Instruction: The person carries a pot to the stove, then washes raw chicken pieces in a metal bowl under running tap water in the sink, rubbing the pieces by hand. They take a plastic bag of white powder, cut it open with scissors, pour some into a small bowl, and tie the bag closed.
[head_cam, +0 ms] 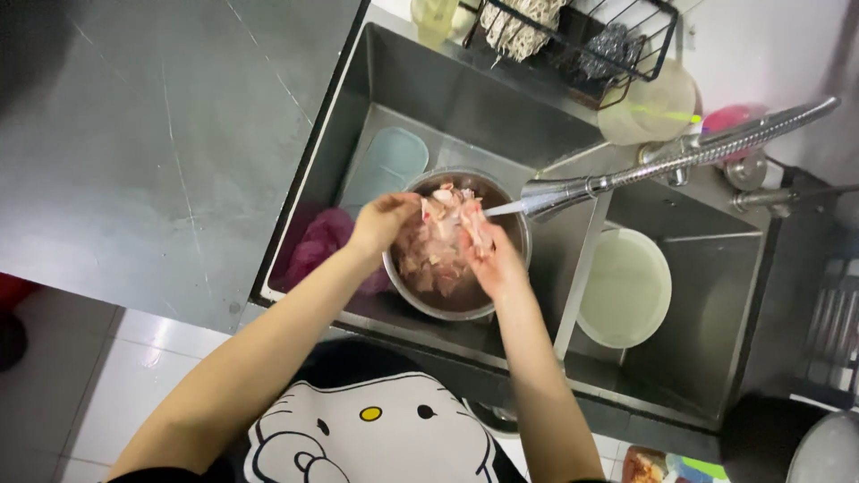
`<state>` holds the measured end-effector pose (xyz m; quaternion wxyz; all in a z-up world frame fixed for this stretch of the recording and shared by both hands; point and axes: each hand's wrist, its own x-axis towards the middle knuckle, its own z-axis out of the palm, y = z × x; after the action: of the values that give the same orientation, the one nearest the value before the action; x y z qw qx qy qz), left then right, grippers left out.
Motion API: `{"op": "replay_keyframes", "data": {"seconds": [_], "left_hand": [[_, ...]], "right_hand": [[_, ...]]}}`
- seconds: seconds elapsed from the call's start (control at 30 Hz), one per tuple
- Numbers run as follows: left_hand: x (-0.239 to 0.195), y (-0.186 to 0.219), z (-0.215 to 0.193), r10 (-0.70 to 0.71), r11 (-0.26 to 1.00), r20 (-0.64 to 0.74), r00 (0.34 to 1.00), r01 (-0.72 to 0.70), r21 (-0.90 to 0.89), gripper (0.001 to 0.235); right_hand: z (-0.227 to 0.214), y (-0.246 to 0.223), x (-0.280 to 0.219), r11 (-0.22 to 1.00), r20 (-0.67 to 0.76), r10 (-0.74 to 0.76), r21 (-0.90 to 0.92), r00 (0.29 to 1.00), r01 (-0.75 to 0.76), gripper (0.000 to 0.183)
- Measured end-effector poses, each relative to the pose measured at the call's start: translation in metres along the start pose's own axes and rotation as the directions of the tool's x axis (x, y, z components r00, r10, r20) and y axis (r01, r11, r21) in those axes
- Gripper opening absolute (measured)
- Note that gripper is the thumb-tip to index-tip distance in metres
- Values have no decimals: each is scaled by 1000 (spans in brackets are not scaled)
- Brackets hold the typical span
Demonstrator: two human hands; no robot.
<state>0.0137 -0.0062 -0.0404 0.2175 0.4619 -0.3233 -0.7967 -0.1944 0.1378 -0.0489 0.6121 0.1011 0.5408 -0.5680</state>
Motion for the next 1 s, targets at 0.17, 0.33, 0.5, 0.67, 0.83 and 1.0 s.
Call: {"op": "replay_keyframes", "data": {"seconds": [0.17,0.33,0.5,0.67,0.83,1.0], "left_hand": [[-12,23,-24,-83,996,-58,995,85,36,19],[-26,38,-34,-134,990,-114,984,138,30,22],[-36,42,-32,-155,984,-105,982,163,72,23],[-48,55,-25,-175,977,-70,982,182,114,24],[-54,58,-25,-211,964,-59,976,218,150,23],[-55,68,-24,-203,967,-49,978,209,149,22]], "right_hand": [[-35,0,51,999,-25,-14,47,1000,15,40],[-38,14,80,445,90,-411,-849,907,286,42],[-20,66,87,-187,-64,-270,-975,961,-118,54],[33,88,26,-801,158,18,-589,987,109,96],[-84,153,158,-795,-110,526,-416,844,441,59],[-89,74,135,-25,104,374,-992,922,122,39]]}}
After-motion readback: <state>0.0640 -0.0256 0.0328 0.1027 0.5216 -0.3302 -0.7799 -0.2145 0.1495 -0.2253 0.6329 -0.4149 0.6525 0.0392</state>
